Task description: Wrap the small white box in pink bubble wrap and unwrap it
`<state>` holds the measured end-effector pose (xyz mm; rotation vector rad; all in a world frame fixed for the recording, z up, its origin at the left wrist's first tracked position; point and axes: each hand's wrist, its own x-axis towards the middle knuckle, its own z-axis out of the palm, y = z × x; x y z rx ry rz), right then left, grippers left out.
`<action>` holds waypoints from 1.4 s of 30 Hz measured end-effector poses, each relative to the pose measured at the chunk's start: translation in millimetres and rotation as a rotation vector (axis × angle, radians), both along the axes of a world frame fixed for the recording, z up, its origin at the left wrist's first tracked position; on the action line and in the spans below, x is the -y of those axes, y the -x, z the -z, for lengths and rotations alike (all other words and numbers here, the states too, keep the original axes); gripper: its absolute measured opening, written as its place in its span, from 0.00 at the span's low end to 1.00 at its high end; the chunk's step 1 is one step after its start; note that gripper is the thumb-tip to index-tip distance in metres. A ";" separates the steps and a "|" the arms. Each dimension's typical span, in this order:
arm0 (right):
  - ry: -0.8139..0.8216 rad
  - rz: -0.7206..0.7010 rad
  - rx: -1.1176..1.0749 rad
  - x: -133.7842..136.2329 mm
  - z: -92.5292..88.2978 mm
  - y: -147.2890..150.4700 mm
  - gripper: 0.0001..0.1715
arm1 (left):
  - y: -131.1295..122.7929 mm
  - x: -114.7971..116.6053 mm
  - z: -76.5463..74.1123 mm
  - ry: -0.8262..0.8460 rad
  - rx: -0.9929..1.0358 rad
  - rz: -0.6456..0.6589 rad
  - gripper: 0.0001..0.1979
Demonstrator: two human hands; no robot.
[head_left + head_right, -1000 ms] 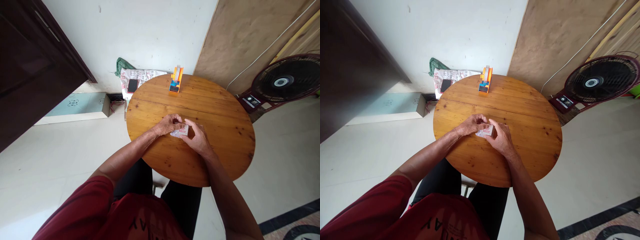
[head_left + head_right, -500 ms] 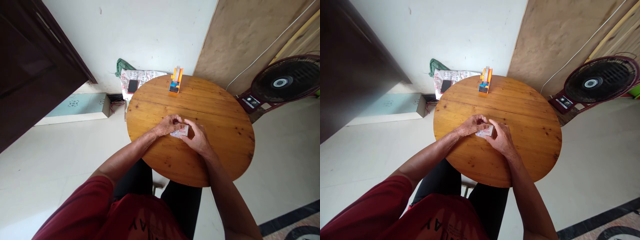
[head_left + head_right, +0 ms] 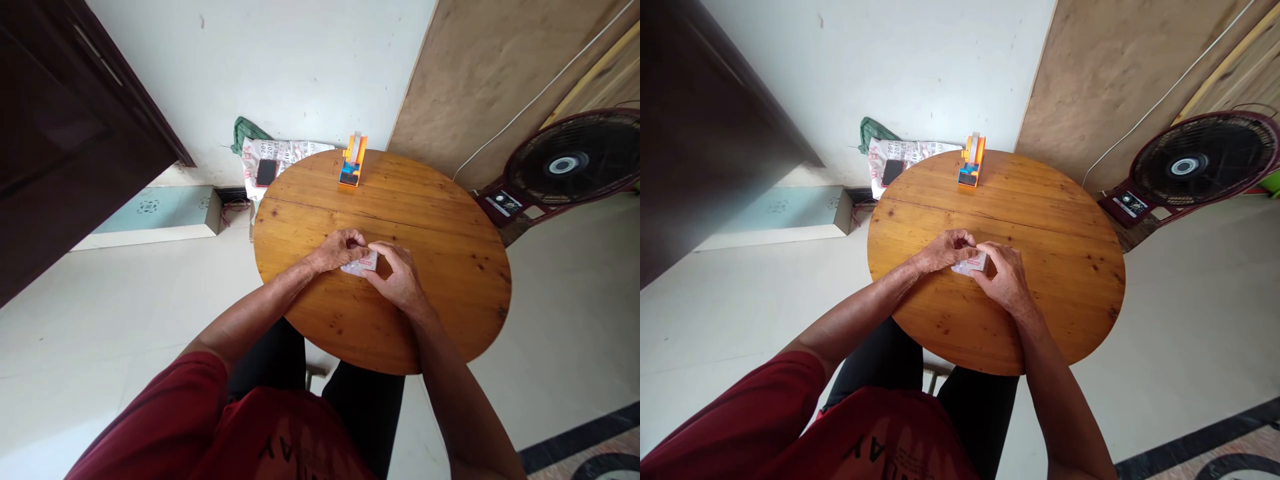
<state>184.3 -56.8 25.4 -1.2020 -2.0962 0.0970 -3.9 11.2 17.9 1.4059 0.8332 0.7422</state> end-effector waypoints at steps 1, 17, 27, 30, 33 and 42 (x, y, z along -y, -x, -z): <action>0.002 0.001 0.004 0.1 -0.2 0.0 0.25 | 0.3 0.0 -0.2 0.000 0.000 0.003 0.12; 0.059 0.071 0.105 4.5 -4.3 3.1 0.19 | 3.3 3.5 -7.3 -0.061 -0.036 0.022 0.13; 0.147 0.035 0.049 3.3 -6.7 -3.5 0.37 | 9.2 1.2 -7.8 -0.036 -0.011 0.013 0.17; 0.218 0.051 0.053 2.6 -7.5 -6.8 0.40 | 16.8 -1.0 -10.9 -0.071 -0.037 0.070 0.24; 0.244 0.042 0.064 1.7 -5.9 -7.1 0.41 | 23.8 -1.6 -14.5 -0.150 -0.116 0.223 0.37; 0.222 0.084 0.082 0.6 -5.2 -4.6 0.36 | 18.5 1.6 1.0 -0.428 -0.282 0.243 0.45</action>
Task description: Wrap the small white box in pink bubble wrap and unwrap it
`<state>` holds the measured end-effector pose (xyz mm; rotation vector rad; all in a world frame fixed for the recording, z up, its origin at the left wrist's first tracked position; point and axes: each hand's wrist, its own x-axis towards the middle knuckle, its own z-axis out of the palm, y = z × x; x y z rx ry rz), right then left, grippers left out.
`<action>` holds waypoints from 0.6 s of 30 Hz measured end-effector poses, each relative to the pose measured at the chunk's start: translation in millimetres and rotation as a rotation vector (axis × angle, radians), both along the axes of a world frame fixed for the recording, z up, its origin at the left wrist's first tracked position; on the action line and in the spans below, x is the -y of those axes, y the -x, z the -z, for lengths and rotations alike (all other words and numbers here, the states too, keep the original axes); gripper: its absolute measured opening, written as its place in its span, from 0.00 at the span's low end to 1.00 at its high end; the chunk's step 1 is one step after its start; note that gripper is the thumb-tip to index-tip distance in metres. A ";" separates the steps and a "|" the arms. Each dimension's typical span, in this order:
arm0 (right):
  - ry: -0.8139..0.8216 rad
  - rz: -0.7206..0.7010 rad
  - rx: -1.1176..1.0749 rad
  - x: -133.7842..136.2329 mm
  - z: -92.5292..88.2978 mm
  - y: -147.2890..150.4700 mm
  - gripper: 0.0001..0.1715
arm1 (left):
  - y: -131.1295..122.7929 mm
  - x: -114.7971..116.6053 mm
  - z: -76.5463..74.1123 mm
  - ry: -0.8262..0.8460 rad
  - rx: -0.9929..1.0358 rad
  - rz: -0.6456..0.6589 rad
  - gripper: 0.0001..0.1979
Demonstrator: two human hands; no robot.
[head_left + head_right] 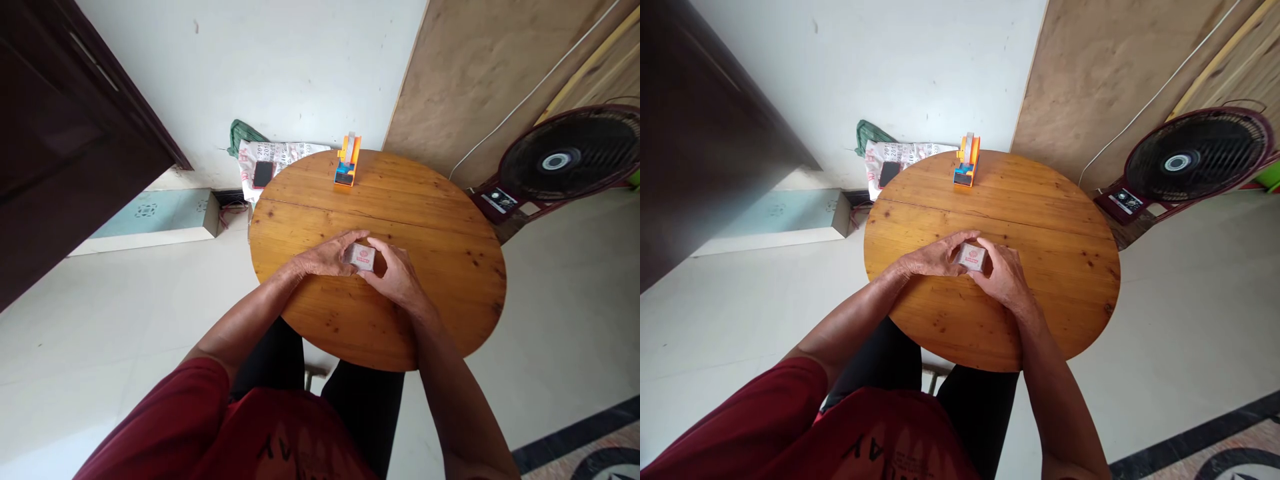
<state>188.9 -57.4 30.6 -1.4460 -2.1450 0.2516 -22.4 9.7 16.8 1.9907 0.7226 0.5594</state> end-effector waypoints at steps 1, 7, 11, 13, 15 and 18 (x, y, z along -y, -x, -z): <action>-0.001 0.010 0.005 -0.3 0.1 -0.9 0.35 | -2.0 0.4 3.0 -0.005 0.024 -0.012 0.45; 0.044 0.004 -0.010 -0.1 -2.2 -4.3 0.38 | -5.4 2.1 5.0 -0.043 0.055 -0.013 0.43; 0.086 -0.013 -0.042 2.9 -7.6 -5.2 0.41 | -0.2 2.1 -6.7 -0.021 -0.017 0.009 0.47; 0.116 -0.005 -0.059 5.0 -10.8 -6.4 0.43 | 2.0 1.7 -11.6 -0.012 -0.043 0.021 0.48; 0.148 0.016 -0.068 7.0 -13.8 -7.9 0.44 | 3.5 1.3 -14.6 -0.017 -0.060 0.025 0.50; 0.176 0.050 -0.065 8.4 -15.5 -9.5 0.45 | 4.8 1.3 -16.7 -0.023 -0.083 0.011 0.49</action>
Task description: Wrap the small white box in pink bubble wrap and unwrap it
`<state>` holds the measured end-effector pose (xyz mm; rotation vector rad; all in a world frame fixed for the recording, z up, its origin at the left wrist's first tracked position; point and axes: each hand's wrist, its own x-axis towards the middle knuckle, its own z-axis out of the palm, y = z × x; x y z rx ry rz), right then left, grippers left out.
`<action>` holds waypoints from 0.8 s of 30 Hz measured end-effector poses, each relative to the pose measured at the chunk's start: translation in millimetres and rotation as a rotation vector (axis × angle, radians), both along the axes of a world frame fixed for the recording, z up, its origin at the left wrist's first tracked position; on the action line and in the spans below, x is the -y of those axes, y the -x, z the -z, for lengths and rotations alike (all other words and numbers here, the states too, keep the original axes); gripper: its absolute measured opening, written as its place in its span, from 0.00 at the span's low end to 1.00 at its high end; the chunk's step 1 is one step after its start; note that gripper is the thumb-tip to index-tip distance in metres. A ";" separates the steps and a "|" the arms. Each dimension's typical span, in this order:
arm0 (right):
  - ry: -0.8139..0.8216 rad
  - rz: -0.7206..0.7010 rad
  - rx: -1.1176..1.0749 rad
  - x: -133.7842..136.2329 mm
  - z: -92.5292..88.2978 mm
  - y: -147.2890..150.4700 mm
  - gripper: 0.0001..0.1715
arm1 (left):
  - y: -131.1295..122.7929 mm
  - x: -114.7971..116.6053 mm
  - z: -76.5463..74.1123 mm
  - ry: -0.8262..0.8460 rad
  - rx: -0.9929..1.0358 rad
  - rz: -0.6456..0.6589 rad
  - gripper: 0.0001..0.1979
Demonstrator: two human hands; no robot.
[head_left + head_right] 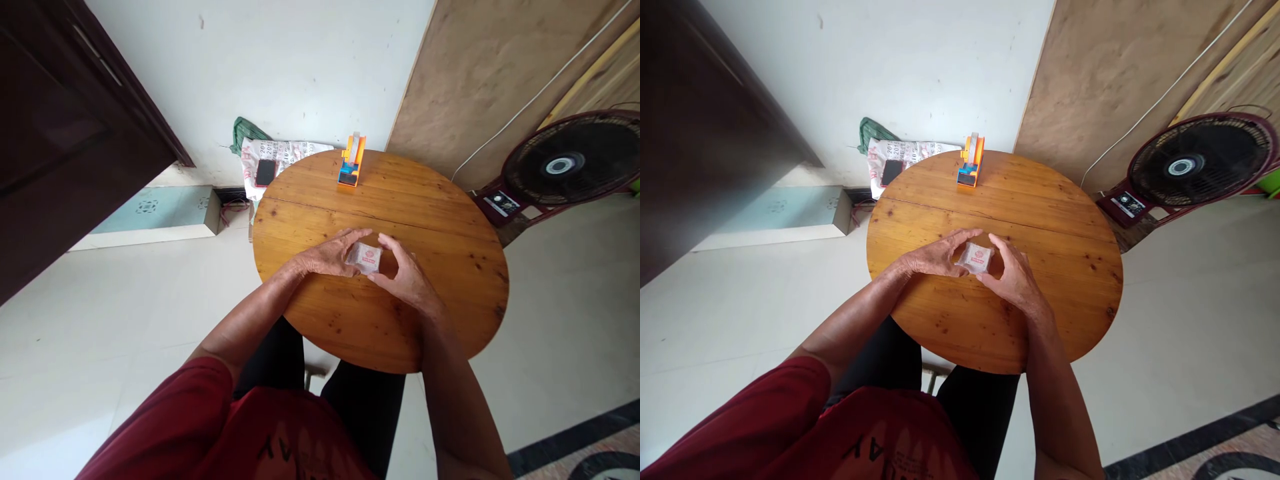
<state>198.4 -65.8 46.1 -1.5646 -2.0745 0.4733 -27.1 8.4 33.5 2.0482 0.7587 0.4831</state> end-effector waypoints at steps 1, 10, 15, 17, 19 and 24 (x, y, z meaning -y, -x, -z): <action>0.004 0.002 0.004 -0.2 0.6 -0.2 0.46 | 0.2 0.2 -0.2 0.001 -0.006 -0.007 0.49; -0.054 -0.026 0.023 -8.2 15.7 1.5 0.44 | -1.4 2.0 5.5 -0.008 0.011 -0.032 0.44; -0.093 -0.025 0.007 -8.2 14.8 2.1 0.44 | -6.9 4.0 9.8 -0.013 0.049 -0.072 0.44; -0.106 -0.023 0.003 -8.2 14.4 2.1 0.43 | -9.1 4.8 11.0 -0.008 0.070 -0.087 0.44; -0.104 -0.020 -0.002 -8.2 14.2 1.7 0.44 | -10.1 4.9 11.3 0.004 0.083 -0.097 0.43; -0.036 -0.003 0.023 -7.4 12.0 -0.3 0.44 | -5.7 1.1 9.0 0.040 0.077 -0.072 0.47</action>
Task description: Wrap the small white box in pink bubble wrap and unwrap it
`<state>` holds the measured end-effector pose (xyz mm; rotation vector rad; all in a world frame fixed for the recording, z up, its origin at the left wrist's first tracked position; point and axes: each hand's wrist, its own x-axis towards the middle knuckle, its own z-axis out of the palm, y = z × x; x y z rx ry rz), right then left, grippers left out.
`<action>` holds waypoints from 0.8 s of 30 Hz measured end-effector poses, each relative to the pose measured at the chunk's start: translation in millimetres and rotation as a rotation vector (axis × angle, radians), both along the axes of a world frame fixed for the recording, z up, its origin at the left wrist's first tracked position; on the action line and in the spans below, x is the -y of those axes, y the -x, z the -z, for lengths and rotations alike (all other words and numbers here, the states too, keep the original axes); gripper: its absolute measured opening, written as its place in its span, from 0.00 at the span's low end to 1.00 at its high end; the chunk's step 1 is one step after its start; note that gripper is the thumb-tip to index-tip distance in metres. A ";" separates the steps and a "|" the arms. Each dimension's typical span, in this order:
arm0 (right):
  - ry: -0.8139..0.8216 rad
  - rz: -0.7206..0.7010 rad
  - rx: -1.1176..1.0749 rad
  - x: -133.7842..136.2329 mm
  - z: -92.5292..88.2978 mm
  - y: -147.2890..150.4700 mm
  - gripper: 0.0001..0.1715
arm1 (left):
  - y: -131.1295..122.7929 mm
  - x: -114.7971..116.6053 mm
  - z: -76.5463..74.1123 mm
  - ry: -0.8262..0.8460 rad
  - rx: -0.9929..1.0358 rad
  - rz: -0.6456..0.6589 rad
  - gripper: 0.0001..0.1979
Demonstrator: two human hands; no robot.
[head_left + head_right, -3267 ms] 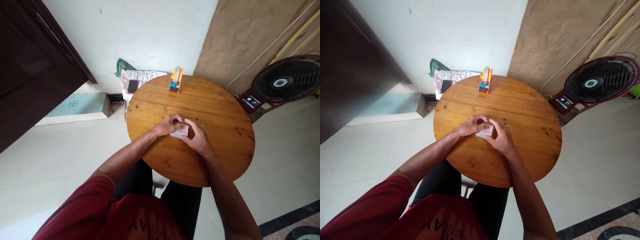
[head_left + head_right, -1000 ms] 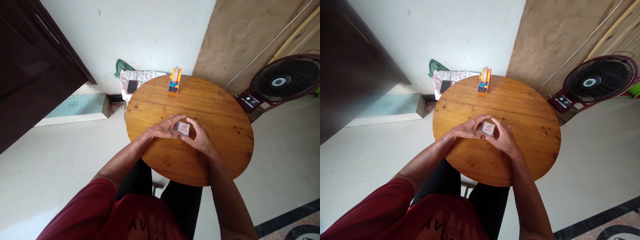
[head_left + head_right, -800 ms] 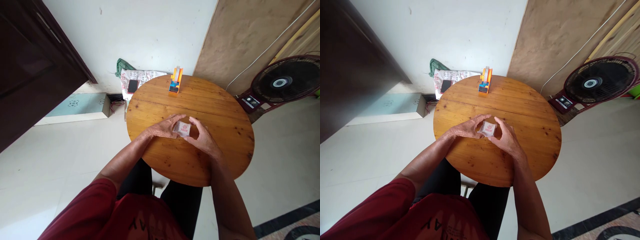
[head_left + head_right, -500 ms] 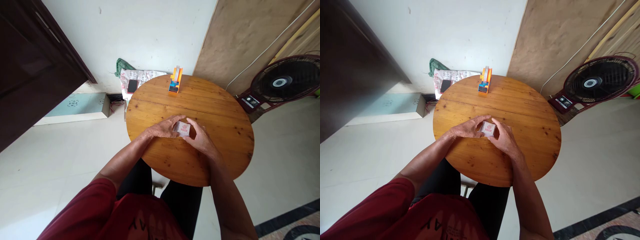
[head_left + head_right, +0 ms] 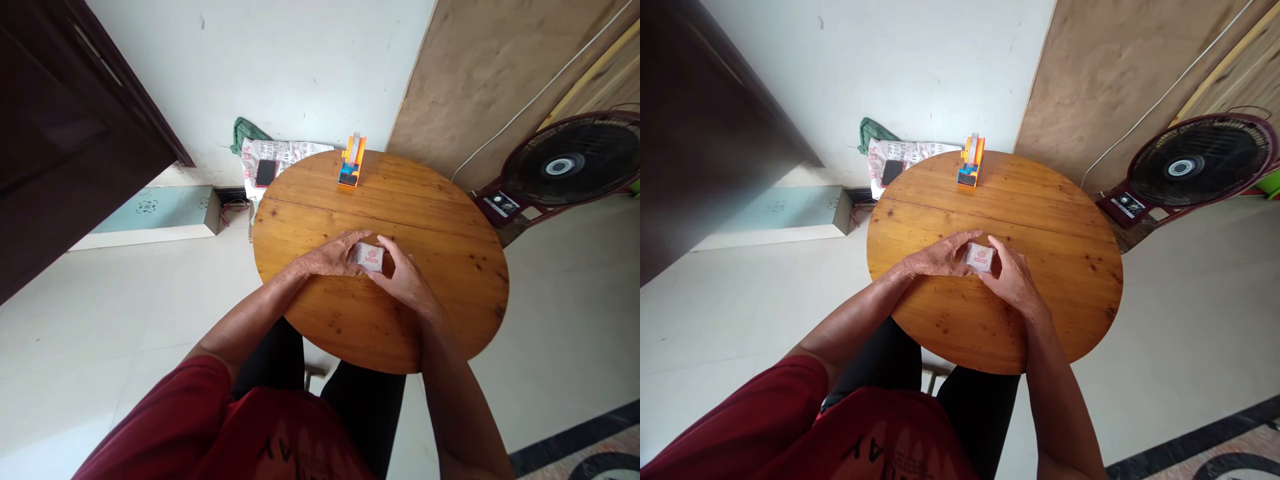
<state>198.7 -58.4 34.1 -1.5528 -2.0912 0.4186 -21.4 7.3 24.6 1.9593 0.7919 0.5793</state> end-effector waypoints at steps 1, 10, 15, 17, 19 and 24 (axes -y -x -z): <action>0.020 0.008 0.011 0.4 -0.9 -0.4 0.45 | 1.3 -1.2 -0.5 -0.008 -0.013 0.011 0.48; 0.042 0.031 0.047 1.3 -2.3 -1.5 0.45 | -0.2 -5.3 0.3 -0.243 -0.229 0.027 0.39; 0.009 0.033 0.044 -0.1 0.7 -1.0 0.45 | -3.2 -4.0 2.5 -0.289 -0.243 0.011 0.34; -0.008 0.035 0.045 -0.1 1.0 -1.2 0.44 | -3.9 -3.3 3.4 -0.286 -0.219 0.001 0.33; -0.012 0.041 0.050 0.1 0.9 -1.4 0.44 | -4.6 -2.7 4.4 -0.278 -0.200 -0.009 0.33; 0.018 0.047 0.066 1.3 -1.5 -1.5 0.43 | -4.3 -3.5 4.6 -0.277 -0.207 0.021 0.34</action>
